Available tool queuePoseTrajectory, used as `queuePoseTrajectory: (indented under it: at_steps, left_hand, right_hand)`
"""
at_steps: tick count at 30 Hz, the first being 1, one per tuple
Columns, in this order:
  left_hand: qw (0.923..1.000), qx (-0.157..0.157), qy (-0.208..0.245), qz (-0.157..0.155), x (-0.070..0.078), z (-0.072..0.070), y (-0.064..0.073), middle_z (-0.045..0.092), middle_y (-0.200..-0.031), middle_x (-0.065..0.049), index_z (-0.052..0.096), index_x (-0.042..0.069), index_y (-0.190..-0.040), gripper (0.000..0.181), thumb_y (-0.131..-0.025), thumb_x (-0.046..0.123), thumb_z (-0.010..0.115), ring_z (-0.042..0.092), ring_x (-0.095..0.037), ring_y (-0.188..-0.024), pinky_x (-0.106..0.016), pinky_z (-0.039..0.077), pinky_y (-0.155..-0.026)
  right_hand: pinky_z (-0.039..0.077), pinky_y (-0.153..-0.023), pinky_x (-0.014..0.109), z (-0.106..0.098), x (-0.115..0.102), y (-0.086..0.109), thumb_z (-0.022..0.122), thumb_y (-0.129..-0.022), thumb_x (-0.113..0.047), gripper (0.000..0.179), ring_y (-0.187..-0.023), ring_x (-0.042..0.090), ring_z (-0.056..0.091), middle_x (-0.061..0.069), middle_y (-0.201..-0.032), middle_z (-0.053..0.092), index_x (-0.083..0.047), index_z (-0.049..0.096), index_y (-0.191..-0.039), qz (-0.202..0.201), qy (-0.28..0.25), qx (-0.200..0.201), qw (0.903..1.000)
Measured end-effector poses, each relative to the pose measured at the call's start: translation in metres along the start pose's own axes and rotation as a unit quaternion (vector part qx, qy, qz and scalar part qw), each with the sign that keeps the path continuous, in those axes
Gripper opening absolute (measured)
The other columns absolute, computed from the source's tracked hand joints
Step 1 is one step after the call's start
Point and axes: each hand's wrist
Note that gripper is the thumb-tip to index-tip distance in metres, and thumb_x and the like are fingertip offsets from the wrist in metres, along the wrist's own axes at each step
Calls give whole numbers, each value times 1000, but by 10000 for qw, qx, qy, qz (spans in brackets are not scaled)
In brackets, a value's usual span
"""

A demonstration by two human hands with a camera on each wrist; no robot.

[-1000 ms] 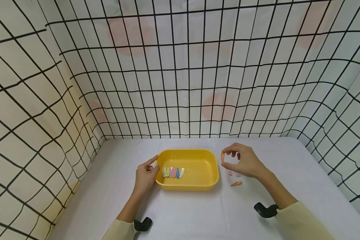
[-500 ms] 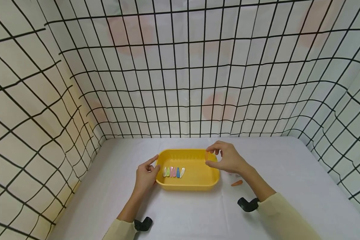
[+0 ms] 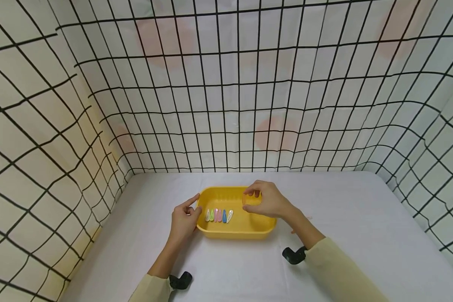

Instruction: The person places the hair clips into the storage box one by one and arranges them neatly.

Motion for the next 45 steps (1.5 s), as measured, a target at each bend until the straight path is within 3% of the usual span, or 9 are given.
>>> queuePoseTrajectory:
  at_steps: [7,13,18,27,45]
  left_hand:
    - [10000,-18,-37,20,1,-1,0,48,-57,-1,68,24,-137,44,-93,17,70,38,-14,-40,-20,37,-38]
    - [10000,-2,-47,4,0,-1,0,48,-57,-1,69,24,-137,44,-94,17,71,39,-14,-40,-20,38,-39]
    - [10000,11,-31,-30,1,-1,0,48,-57,-1,69,24,-137,44,-93,17,71,38,-14,-40,-20,37,-39]
    - [10000,-34,-1,33,1,-1,-1,48,-57,-1,69,25,-136,44,-93,17,70,37,-14,-40,-20,36,-38]
    - [10000,-13,-51,54,0,-1,-2,48,-56,-1,69,23,-137,44,-93,15,70,38,-13,-40,-20,36,-38]
  right_hand:
    - [48,-78,30,23,1,-6,86,-76,-33,37,-88,15,53,-4,-94,64,-16,76,-107,240,-47,-278,9993]
    - [47,-75,28,33,3,-8,85,-76,-33,38,-86,17,55,-1,-95,67,-13,77,-106,142,138,-442,9988]
    - [48,-75,28,39,3,-11,85,-76,-31,38,-85,20,58,3,-95,69,-8,77,-105,-64,303,-527,9981]
    - [50,-79,28,48,1,-12,86,-76,-30,35,-87,15,55,0,-96,68,-11,76,-104,321,245,-887,9952]
    - [53,-84,31,55,5,-18,87,-75,-27,37,-86,12,56,-3,-93,67,-8,77,-105,177,536,-1237,9907]
Point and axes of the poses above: each hand's wrist, its own y-axis away from the middle knuckle, its own z-axis out of the palm, x = y × z
